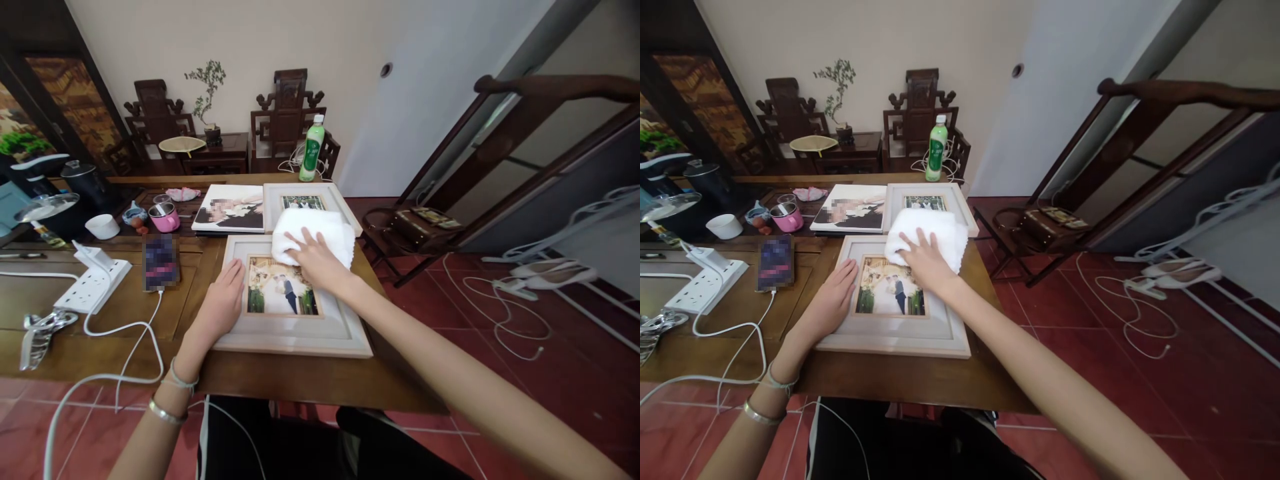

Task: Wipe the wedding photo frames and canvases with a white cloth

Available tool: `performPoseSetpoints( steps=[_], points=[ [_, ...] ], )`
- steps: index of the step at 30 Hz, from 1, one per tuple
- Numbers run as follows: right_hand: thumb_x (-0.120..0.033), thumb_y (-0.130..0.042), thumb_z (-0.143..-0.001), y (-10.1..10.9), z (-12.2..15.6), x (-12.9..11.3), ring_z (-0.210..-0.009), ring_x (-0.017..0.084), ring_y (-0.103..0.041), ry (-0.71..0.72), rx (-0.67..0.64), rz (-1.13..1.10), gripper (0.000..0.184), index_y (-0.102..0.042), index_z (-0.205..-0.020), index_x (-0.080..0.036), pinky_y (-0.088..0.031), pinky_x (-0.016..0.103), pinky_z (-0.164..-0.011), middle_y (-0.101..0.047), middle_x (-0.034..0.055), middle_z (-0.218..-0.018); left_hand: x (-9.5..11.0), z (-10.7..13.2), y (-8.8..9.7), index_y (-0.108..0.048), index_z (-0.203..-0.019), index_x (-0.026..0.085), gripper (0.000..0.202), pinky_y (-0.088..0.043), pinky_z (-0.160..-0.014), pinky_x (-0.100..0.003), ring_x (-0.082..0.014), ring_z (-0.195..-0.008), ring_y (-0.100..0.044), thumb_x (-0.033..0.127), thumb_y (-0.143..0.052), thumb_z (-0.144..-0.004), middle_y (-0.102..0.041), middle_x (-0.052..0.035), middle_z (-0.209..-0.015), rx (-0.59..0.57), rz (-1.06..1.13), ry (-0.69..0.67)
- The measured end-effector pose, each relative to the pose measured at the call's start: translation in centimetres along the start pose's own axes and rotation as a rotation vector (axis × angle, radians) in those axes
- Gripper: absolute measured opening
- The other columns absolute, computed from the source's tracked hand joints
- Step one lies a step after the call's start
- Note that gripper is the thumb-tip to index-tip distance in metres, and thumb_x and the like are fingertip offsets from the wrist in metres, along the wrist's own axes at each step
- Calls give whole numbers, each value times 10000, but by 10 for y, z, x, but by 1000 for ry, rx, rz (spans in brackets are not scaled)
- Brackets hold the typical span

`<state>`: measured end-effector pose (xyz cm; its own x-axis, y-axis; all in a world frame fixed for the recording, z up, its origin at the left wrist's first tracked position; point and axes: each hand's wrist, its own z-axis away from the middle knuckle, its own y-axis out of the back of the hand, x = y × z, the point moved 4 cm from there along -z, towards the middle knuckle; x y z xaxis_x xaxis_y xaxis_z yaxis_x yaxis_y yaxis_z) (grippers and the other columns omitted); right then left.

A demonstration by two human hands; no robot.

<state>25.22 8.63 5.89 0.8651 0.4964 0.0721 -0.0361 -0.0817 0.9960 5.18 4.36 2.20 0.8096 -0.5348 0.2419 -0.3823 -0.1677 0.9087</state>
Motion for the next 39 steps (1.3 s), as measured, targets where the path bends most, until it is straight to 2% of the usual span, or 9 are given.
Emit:
performPoseSetpoints(
  steps=[5,8,12,15,17,22,27,31,39],
  points=[
    [92,-410,-684,14,45,-40,-1378,426,-191,111,-177,-80,635,-575,-1260,-117,-228,643,-1053,-314,128,-1512,-1,1,-2,-448,-1332,7,445,-321,-1132,-443,-272,-1380,-327,158,-319,-934,-433,-217,-1422,23,-6,-8],
    [100,-391,-644,36,84,-65,-1386,400,-199,158,-330,-215,688,-587,-1247,-165,-264,629,-1048,-339,110,-1503,-2,2,-3,-446,-1338,33,460,-335,-1123,-447,-264,-1381,-328,101,-326,-899,-433,-209,-1423,30,3,-3],
    [87,-396,-626,67,117,-84,-1339,345,-347,241,-448,-397,626,-651,-1120,-200,-374,529,-1022,-442,97,-1443,-2,3,-2,-452,-1337,49,493,-360,-1102,-468,-265,-1375,-340,54,-324,-861,-438,-206,-1421,21,9,16],
    [86,-379,-622,66,115,-87,-1300,307,-417,212,-395,-454,638,-656,-1108,-220,-388,486,-1021,-528,82,-1364,-2,2,-1,-446,-1339,37,500,-372,-1088,-483,-269,-1379,-331,49,-321,-855,-424,-216,-1429,-4,11,31],
    [82,-385,-622,51,101,-83,-1337,330,-354,168,-308,-415,673,-631,-1171,-221,-345,532,-1039,-489,81,-1404,-1,2,-1,-441,-1342,35,503,-371,-1086,-488,-269,-1386,-318,48,-324,-853,-413,-216,-1438,-21,9,38],
    [62,-430,-679,8,37,-48,-1396,395,-164,54,-80,-152,643,-570,-1275,-135,-211,613,-1079,-306,115,-1518,0,1,0,-436,-1348,60,506,-356,-1093,-492,-270,-1392,-309,52,-346,-850,-404,-198,-1451,-41,9,40],
    [46,-436,-734,-2,-9,-28,-1397,423,-108,52,27,-59,555,-585,-1246,-106,-155,647,-1079,-251,114,-1540,-2,3,0,-442,-1348,80,525,-354,-1099,-474,-254,-1394,-307,31,-353,-832,-413,-185,-1447,-41,26,50],
    [51,-456,-722,7,10,-48,-1392,427,-133,132,-110,-104,568,-581,-1251,-117,-172,665,-1062,-286,126,-1524,-4,3,-1,-436,-1346,50,563,-363,-1092,-482,-261,-1397,-296,-9,-332,-795,-391,-206,-1455,-33,32,41],
    [83,-385,-629,59,101,-85,-1371,329,-291,290,-417,-425,619,-650,-1113,-199,-312,543,-1060,-429,89,-1454,-3,4,-2,-435,-1348,56,551,-368,-1088,-495,-263,-1392,-308,0,-326,-811,-421,-214,-1432,5,42,23]
  ],
)
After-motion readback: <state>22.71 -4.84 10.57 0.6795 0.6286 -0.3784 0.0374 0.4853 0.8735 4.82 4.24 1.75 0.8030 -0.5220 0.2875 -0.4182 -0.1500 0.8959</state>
